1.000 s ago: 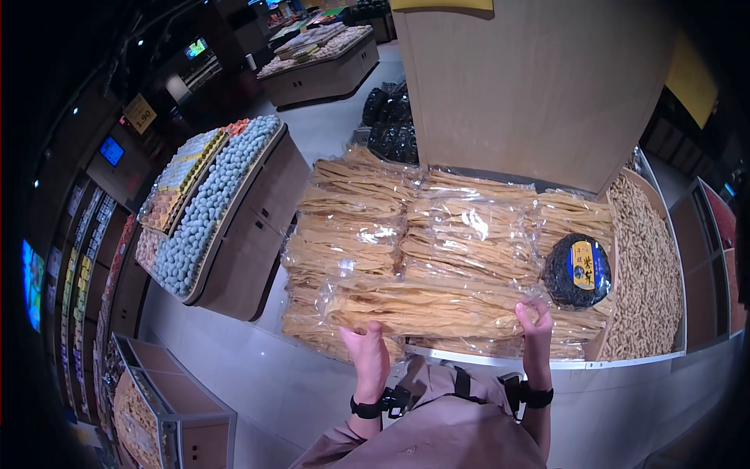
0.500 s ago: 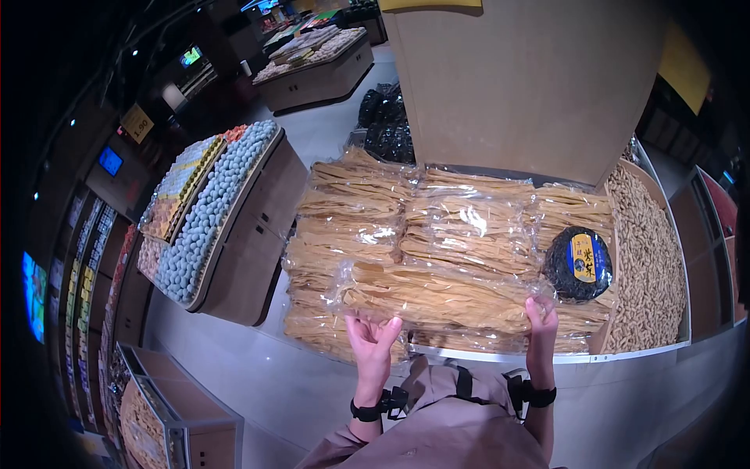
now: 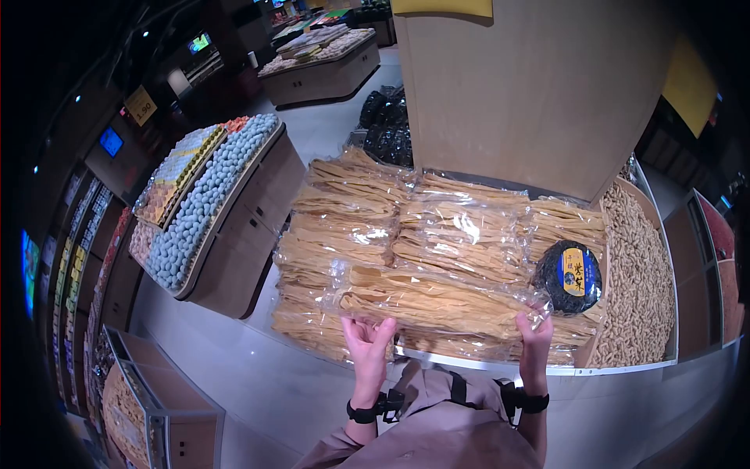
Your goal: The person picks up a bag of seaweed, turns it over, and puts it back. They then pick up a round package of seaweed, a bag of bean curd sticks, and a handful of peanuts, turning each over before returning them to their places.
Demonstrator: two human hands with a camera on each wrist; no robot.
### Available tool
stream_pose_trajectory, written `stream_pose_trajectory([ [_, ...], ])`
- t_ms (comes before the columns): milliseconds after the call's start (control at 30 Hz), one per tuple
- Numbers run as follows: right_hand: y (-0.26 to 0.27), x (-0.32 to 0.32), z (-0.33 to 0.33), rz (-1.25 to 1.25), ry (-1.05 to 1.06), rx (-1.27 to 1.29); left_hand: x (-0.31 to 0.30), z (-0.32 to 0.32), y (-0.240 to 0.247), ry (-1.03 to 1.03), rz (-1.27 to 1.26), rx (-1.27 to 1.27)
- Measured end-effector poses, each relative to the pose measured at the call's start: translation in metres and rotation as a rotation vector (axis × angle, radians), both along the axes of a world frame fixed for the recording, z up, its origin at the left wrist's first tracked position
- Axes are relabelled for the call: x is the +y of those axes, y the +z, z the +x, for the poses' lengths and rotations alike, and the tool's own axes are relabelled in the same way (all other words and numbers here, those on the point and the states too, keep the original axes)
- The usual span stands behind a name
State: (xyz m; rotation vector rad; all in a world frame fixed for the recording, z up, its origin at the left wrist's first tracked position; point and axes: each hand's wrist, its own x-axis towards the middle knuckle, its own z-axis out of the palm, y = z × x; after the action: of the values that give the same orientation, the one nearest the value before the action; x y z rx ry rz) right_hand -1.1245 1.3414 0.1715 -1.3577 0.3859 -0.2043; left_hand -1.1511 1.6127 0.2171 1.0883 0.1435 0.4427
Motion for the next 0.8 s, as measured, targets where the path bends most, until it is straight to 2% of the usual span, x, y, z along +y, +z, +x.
stream_pose_trajectory([
  [133,0.001,-0.001,0.002,-0.061,0.014,-0.051,-0.004,0.003,-0.007,0.037,0.038,-0.002],
  [233,0.007,0.001,0.003,-0.053,0.044,-0.052,-0.011,0.005,0.007,0.085,0.011,0.017],
  [333,0.002,-0.002,0.005,-0.073,0.053,-0.083,-0.004,0.006,-0.001,0.052,0.039,0.039],
  [500,-0.002,-0.003,0.008,-0.073,0.06,0.01,-0.005,0.006,0.003,0.077,0.052,0.103],
  [633,-0.002,-0.002,0.014,0.016,0.096,-0.063,-0.006,0.006,0.003,0.136,0.067,0.147],
  [700,0.0,-0.001,0.014,0.009,0.088,0.032,-0.004,0.007,0.0,0.161,0.07,0.135],
  [800,-0.003,-0.002,0.017,0.001,0.115,0.044,-0.001,0.004,0.002,0.185,0.097,0.14],
])
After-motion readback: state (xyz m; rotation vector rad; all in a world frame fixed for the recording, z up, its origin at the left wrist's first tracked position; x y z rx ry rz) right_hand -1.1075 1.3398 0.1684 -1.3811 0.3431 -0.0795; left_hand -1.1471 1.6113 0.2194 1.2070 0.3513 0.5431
